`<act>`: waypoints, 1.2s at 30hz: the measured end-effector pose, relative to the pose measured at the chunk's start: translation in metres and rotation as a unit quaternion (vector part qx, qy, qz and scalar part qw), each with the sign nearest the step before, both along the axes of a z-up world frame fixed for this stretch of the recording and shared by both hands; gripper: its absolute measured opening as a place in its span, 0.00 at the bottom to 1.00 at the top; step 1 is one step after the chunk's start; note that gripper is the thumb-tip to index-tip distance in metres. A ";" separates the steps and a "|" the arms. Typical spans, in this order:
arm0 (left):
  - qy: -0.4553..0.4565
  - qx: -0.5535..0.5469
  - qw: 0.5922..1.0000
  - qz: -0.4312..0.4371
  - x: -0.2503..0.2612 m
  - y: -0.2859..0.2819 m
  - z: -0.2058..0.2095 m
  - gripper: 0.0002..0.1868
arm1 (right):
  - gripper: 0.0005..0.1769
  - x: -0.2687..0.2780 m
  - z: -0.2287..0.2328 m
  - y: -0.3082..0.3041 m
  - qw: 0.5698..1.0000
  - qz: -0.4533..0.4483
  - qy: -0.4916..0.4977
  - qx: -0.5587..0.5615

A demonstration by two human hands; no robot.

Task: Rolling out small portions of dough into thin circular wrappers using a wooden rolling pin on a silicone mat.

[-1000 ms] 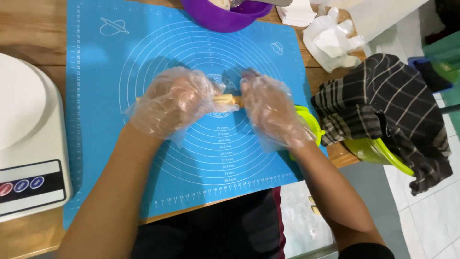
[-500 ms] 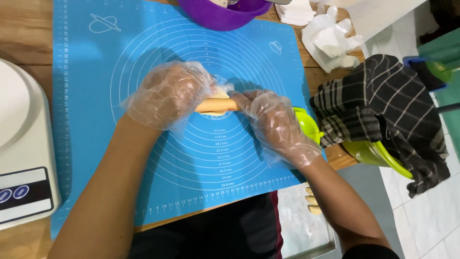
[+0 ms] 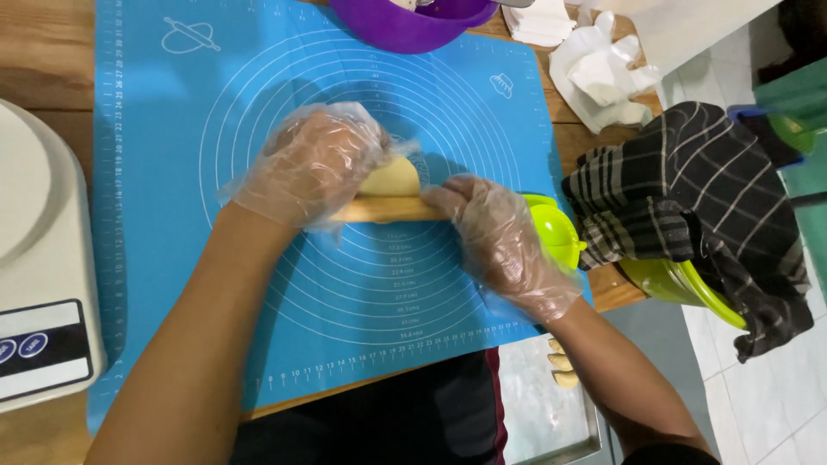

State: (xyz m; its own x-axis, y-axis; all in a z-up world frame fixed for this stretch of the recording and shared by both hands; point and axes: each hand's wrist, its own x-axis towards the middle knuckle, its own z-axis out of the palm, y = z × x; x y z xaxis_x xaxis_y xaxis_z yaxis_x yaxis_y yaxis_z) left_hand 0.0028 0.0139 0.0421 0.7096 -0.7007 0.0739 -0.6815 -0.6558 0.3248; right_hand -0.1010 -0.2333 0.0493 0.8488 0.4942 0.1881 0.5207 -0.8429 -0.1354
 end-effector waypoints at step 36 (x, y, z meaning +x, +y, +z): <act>-0.044 -0.558 0.826 0.070 -0.044 0.038 0.027 0.17 | 0.16 -0.029 0.083 -0.003 0.976 -0.147 0.060 -0.148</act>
State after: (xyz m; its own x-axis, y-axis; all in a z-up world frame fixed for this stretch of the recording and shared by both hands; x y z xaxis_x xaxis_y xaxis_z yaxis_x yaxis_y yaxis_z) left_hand -0.0408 0.0518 0.0695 0.7351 -0.0732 0.6740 -0.6778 -0.0558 0.7331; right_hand -0.1303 -0.2365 0.1326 0.9691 0.2441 -0.0349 0.2463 -0.9648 0.0917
